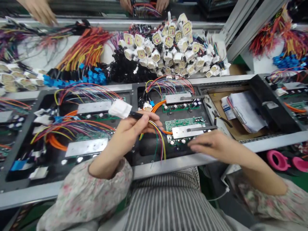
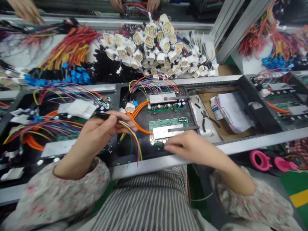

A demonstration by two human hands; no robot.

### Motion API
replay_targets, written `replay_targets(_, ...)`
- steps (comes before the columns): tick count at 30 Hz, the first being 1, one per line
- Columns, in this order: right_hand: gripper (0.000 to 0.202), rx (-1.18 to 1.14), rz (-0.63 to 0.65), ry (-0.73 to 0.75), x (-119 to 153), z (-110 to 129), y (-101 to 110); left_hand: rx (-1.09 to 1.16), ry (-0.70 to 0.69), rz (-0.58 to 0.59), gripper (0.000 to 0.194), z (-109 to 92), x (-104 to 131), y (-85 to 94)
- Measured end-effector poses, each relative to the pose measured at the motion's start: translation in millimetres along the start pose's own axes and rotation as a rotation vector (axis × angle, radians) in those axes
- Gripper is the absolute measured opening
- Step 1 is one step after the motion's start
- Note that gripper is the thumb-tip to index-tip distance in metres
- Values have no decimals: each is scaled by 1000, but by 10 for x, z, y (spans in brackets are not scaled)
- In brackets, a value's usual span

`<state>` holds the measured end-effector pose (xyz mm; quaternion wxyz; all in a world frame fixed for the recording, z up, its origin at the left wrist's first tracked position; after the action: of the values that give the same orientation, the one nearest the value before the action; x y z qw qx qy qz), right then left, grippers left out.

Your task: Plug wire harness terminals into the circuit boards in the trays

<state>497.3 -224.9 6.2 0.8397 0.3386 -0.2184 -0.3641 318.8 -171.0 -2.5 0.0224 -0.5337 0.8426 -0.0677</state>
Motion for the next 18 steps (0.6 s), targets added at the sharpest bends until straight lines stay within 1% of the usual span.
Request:
replay_targets(2, 31, 212, -184, -139, -59, -249, 322, 72, 98, 32, 32, 149, -53, -40)
replay_targets(3, 34, 313, -253, -227, -103, -387, 455, 97, 120, 28, 32, 202, -69, -43)
replay_targets(4, 38, 400, -271, -307, -167, -524, 528, 118, 128, 14, 32, 242, -81, -34)
replay_targets(6, 43, 514, -208, -411, -333, -765, 538, 157, 127, -22, 33, 306, -93, 6)
replay_targets(8, 45, 560, -145, -453, -463, -935, 493, 185, 118, -54, 35, 348, -96, 59)
replay_targets(9, 45, 563, -138, -461, -496, -988, 482, 187, 111, -73, 36, 359, -95, 91)
replay_targets(11, 44, 518, -178, -452, -500, -1025, 507, 186, 81, -103, 35, 348, -95, 147)
replay_targets(12, 43, 462, -222, -432, -477, -1007, 541, 189, 56, -117, 34, 330, -96, 171)
replay_targets(14, 40, 289, -328, -370, -405, -908, 618, 203, 9, -145, 30, 292, -97, 209)
replay_targets(15, 38, 184, -361, -332, -379, -835, 632, 212, -11, -158, 29, 279, -97, 222)
replay_targets(16, 36, 76, -361, -295, -376, -750, 608, 217, -25, -170, 27, 270, -96, 234)
replay_targets(17, 34, -25, -326, -260, -399, -653, 542, 213, -35, -184, 27, 267, -94, 246)
replay_targets(18, 31, -113, -262, -225, -445, -544, 438, 202, -42, -198, 27, 266, -91, 258)
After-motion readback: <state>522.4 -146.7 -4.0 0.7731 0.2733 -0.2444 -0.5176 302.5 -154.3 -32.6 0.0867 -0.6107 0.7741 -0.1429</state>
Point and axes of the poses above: each hand's wrist, its own x-axis away from the middle knuckle, its own y-axis out of the back of the hand, z = x × y, the point moved 10 cm from there along -x, towards the middle knuckle, and after that the axes turned 6 degrees about z, right-handed, at the moved point
